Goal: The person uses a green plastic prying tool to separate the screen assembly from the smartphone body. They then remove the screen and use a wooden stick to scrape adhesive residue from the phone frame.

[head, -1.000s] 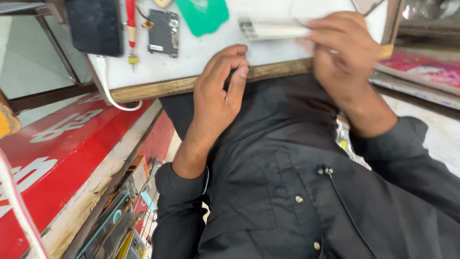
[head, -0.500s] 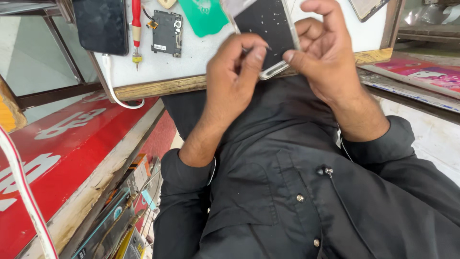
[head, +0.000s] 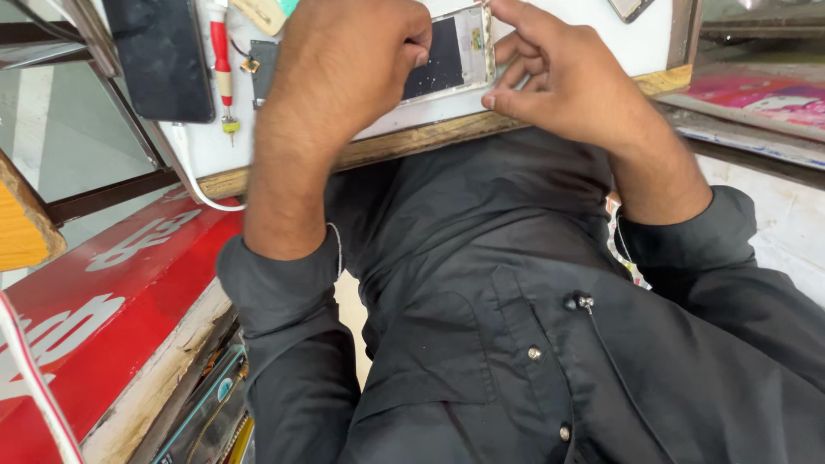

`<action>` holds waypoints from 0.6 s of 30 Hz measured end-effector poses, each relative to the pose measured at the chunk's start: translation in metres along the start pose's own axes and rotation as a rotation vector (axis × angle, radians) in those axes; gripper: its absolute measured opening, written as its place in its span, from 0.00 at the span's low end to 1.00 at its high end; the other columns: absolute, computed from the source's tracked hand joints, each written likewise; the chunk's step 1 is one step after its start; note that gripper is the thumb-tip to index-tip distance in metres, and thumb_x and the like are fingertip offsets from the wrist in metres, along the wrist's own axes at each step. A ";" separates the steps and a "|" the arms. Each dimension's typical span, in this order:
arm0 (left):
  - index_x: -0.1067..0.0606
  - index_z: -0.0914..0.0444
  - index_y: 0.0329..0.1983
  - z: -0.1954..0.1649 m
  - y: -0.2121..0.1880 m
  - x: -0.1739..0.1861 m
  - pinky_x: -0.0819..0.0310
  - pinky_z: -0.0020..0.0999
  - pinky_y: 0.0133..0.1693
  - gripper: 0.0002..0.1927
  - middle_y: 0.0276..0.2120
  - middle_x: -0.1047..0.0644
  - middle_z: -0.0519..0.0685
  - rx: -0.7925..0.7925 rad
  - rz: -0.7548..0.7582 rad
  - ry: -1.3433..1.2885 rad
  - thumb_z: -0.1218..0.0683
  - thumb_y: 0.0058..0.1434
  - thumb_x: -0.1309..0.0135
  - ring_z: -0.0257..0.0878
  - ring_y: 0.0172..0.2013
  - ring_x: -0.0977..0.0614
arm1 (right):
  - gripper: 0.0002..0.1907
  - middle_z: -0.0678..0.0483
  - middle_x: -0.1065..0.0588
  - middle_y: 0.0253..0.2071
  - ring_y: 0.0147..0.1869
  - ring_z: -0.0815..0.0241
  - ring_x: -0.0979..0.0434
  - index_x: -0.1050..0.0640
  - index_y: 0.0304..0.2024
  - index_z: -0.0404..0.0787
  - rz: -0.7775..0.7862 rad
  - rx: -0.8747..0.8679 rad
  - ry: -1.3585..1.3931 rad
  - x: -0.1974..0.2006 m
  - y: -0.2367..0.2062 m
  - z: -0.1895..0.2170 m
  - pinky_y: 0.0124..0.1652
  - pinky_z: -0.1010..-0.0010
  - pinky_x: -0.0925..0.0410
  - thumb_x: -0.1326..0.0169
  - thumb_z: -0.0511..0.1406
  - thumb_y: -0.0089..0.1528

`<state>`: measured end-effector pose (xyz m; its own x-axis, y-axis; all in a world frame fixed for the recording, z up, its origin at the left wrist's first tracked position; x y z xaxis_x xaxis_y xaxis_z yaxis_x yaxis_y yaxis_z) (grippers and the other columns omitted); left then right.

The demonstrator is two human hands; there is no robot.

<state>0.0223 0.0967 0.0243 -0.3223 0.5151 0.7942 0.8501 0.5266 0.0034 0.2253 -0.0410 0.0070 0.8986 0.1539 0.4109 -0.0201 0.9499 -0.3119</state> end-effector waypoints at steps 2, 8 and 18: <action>0.19 0.59 0.36 -0.008 -0.002 -0.005 0.27 0.46 0.38 0.04 0.35 0.21 0.50 -0.090 -0.166 0.003 0.55 0.63 0.35 0.50 0.36 0.19 | 0.36 0.51 0.24 0.45 0.39 0.62 0.21 0.33 0.67 0.35 -0.025 0.035 -0.163 0.007 -0.004 0.006 0.38 0.72 0.28 0.34 0.30 0.57; 0.20 0.61 0.45 -0.020 -0.011 -0.044 0.25 0.41 0.38 0.06 0.38 0.25 0.49 0.007 -0.358 -0.269 0.58 0.67 0.37 0.47 0.37 0.19 | 0.36 0.50 0.24 0.41 0.42 0.50 0.22 0.26 0.61 0.38 -0.113 0.180 -0.619 0.020 -0.007 0.007 0.41 0.61 0.30 0.23 0.42 0.58; 0.22 0.60 0.44 -0.025 -0.001 -0.077 0.24 0.39 0.37 0.07 0.39 0.25 0.44 0.019 -0.489 -0.084 0.56 0.66 0.36 0.43 0.37 0.18 | 0.46 0.51 0.21 0.59 0.45 0.53 0.23 0.30 0.66 0.38 -0.227 0.382 -0.593 0.000 -0.007 0.004 0.43 0.61 0.30 0.23 0.43 0.51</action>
<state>0.0567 0.0397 -0.0212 -0.7147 0.2566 0.6506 0.5831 0.7323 0.3518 0.2238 -0.0463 0.0130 0.5129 -0.0390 0.8576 -0.1103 0.9877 0.1109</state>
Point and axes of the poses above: each hand's wrist, its own y-axis towards the middle knuckle, its own x-axis out of the back of the hand, z = x × y, the point moved 3 cm from there along y, towards the middle knuckle
